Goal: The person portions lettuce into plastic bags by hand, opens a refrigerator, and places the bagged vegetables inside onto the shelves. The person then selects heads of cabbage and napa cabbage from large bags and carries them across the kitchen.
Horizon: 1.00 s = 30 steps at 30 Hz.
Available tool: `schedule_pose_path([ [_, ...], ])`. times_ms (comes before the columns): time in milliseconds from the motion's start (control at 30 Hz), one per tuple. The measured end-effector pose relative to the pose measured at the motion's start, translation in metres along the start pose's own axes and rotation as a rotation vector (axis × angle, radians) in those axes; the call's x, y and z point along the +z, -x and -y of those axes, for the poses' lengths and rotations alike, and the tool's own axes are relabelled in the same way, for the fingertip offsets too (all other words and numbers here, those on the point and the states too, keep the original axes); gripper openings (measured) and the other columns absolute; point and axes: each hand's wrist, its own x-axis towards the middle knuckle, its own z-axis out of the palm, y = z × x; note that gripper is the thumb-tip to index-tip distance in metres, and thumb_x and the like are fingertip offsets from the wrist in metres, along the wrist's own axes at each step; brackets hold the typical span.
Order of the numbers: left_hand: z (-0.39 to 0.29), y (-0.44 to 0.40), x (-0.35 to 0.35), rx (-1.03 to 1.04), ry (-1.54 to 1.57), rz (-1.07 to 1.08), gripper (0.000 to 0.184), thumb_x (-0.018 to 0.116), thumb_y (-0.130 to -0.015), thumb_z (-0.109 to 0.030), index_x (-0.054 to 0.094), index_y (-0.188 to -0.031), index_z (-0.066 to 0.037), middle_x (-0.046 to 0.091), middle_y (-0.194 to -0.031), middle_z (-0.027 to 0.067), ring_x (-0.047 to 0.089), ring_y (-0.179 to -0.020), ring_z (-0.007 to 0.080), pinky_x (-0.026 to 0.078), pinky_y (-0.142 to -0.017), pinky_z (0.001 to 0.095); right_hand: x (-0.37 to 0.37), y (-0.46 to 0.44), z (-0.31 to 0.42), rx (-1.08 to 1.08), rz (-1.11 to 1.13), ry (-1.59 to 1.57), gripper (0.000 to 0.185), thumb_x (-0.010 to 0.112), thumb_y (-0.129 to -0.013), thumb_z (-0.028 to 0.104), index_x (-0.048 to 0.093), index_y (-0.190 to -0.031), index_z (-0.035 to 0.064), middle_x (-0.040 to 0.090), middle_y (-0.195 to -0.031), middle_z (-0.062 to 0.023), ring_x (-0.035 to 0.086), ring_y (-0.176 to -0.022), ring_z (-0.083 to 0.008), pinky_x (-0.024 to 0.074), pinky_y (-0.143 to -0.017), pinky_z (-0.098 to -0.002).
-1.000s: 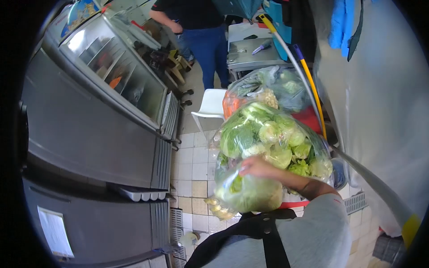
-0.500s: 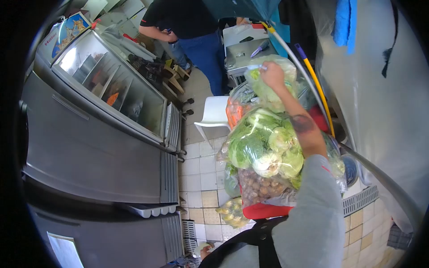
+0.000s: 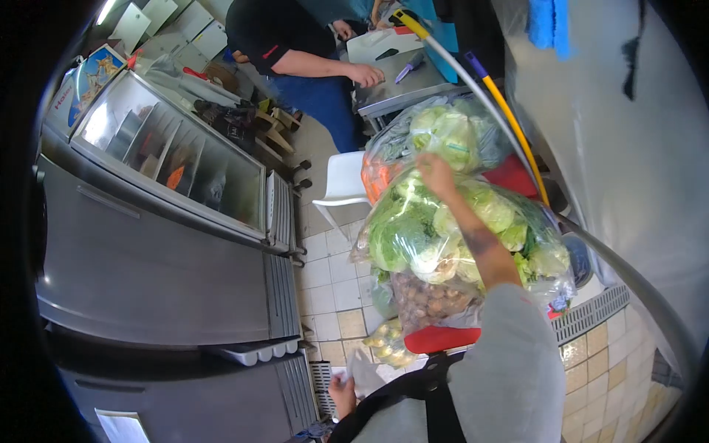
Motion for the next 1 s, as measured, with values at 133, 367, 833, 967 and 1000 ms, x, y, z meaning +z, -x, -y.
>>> schedule_pose_path([
  [133, -0.113, -0.025, 0.030, -0.021, 0.769, 0.336, 0.014, 0.057, -0.087, -0.003, 0.053, -0.100, -0.006, 0.061, -0.097, 0.0068, 0.061, -0.086, 0.0167, 0.054, -0.070, 0.0357, -0.035, 0.127, 0.105, 0.090, 0.553, -0.871, 0.049, 0.073, -0.078, 0.025, 0.056, -0.121, 0.0083, 0.062, -0.114, -0.0057, 0.057, -0.107, -0.0226, 0.0450, -0.090, -0.0335],
  [367, -0.220, -0.047, 0.017, 0.139, 0.983, 0.664, 0.023, 0.051, -0.094, -0.014, 0.043, -0.114, -0.010, 0.055, -0.112, 0.0103, 0.062, -0.091, 0.0245, 0.061, -0.063, 0.0419, -0.099, 0.204, 0.227, 0.143, 1.124, -0.317, 0.036, 0.074, -0.076, 0.025, 0.065, -0.104, 0.0047, 0.067, -0.091, -0.0121, 0.063, -0.083, -0.0173, 0.0479, -0.074, -0.0293],
  [833, -0.218, -0.106, -0.054, 0.753, 0.441, 0.581, 0.085, 0.080, -0.069, -0.023, 0.031, -0.137, -0.012, 0.038, -0.138, 0.0091, 0.040, -0.125, 0.0215, 0.032, -0.103, 0.0387, -0.129, 0.267, 0.302, -0.211, -0.016, -0.142, 0.040, 0.071, -0.056, -0.008, 0.065, -0.093, 0.0071, 0.055, -0.108, -0.0103, 0.054, -0.114, -0.0292, 0.0441, -0.092, -0.0352],
  [967, -0.212, -0.106, -0.014, 0.667, 0.757, 0.838, 0.095, 0.080, -0.070, -0.026, 0.020, -0.143, -0.011, 0.034, -0.142, 0.0093, 0.038, -0.127, 0.0222, 0.032, -0.104, 0.0388, -0.122, 0.289, 0.322, -0.221, 0.056, -0.259, 0.045, 0.078, -0.057, -0.001, 0.063, -0.099, 0.0062, 0.052, -0.117, -0.0120, 0.048, -0.122, -0.0314, 0.0404, -0.099, -0.0393],
  [1000, -0.211, -0.106, -0.004, 0.518, 0.895, 0.887, 0.087, 0.079, -0.072, -0.023, 0.027, -0.141, -0.010, 0.038, -0.139, 0.0092, 0.042, -0.124, 0.0212, 0.034, -0.102, 0.0378, -0.122, 0.294, 0.327, -0.237, 0.083, -0.268, 0.047, 0.080, -0.057, 0.001, 0.063, -0.101, 0.0058, 0.052, -0.119, -0.0124, 0.047, -0.124, -0.0318, 0.0392, -0.100, -0.0403],
])
